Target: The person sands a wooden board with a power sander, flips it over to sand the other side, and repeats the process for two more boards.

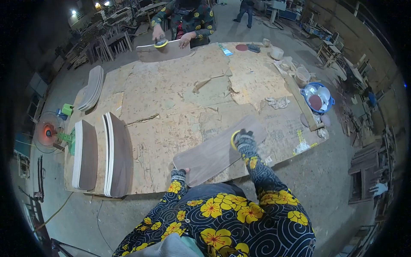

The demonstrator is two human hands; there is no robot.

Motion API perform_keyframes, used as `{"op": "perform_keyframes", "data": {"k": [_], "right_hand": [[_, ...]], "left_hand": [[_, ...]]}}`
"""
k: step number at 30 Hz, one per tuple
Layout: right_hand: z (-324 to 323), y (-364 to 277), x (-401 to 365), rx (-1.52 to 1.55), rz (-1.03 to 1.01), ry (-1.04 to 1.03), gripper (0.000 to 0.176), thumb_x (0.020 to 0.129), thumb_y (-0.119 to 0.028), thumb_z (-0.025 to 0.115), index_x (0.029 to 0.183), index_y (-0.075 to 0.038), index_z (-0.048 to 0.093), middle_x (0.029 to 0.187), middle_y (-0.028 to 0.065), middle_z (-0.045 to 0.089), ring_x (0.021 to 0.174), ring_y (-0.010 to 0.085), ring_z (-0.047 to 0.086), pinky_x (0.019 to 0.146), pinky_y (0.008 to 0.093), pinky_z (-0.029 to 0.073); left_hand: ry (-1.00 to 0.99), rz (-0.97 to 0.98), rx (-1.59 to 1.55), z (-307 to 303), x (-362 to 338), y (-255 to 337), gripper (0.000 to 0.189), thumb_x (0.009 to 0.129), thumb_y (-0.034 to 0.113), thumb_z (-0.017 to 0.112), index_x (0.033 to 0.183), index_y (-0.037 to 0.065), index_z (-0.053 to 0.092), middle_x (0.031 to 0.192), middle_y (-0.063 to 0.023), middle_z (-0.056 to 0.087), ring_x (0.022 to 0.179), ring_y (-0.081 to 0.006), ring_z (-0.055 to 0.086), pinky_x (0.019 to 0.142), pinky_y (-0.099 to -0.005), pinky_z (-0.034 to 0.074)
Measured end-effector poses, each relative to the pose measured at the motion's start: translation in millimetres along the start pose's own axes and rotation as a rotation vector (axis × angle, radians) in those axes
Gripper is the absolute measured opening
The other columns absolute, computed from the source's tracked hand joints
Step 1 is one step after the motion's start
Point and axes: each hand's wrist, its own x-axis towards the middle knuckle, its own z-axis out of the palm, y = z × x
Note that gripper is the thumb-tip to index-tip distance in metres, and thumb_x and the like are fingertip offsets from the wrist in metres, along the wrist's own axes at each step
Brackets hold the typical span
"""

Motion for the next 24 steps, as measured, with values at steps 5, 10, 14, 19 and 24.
{"op": "perform_keyframes", "data": {"k": [5, 10, 14, 19, 24], "right_hand": [[-10.2, 9.4, -35.6, 0.021, -0.349, -0.067, 0.063, 0.075, -0.033, 0.076, 0.13, -0.019, 0.047, 0.124, 0.0215, 0.051, 0.111, 0.0443, 0.059, 0.088, 0.0533, 0.053], [-25.8, 27.0, 2.0, -0.025, -0.16, 0.102, 0.061, 0.078, -0.032, 0.074, 0.13, -0.018, 0.046, 0.125, 0.0206, 0.048, 0.106, 0.0418, 0.062, 0.084, 0.0507, 0.055], [31.0, 38.8, 37.9, -0.015, -0.127, 0.189, 0.061, 0.077, -0.032, 0.074, 0.131, -0.017, 0.047, 0.125, 0.0236, 0.049, 0.112, 0.0455, 0.058, 0.086, 0.0523, 0.054], [0.2, 25.2, -38.0, 0.034, -0.403, -0.088, 0.069, 0.073, -0.036, 0.079, 0.131, -0.018, 0.047, 0.127, 0.0236, 0.05, 0.108, 0.0431, 0.062, 0.085, 0.0523, 0.055], [-8.6, 39.6, 4.3, 0.022, -0.195, 0.083, 0.061, 0.074, -0.032, 0.077, 0.126, -0.016, 0.051, 0.123, 0.0242, 0.052, 0.104, 0.0433, 0.063, 0.083, 0.0483, 0.055]], "left_hand": [[0.003, 0.048, 0.093, -6.3, 26.9, -28.0, 0.052, 0.073, 0.011, 0.078, 0.121, 0.001, 0.062, 0.109, -0.0137, 0.07, 0.097, -0.0289, 0.066, 0.084, -0.0377, 0.051], [0.006, 0.105, 0.038, -3.9, 25.2, -28.2, 0.053, 0.073, 0.011, 0.078, 0.122, 0.001, 0.062, 0.109, -0.0135, 0.07, 0.096, -0.0296, 0.066, 0.084, -0.0383, 0.051], [0.004, 0.092, 0.05, -3.3, 11.6, -16.0, 0.053, 0.073, 0.012, 0.077, 0.123, 0.001, 0.061, 0.108, -0.0136, 0.07, 0.095, -0.0297, 0.066, 0.084, -0.0382, 0.051], [0.008, 0.075, 0.004, -3.0, 13.1, -22.0, 0.052, 0.073, 0.01, 0.077, 0.122, 0.0, 0.062, 0.107, -0.0135, 0.07, 0.093, -0.0295, 0.066, 0.083, -0.0375, 0.052], [-0.024, 0.168, -0.026, -1.8, 24.1, -33.4, 0.049, 0.073, 0.008, 0.077, 0.12, 0.0, 0.063, 0.105, -0.0138, 0.071, 0.092, -0.0285, 0.066, 0.083, -0.0371, 0.052]]}}
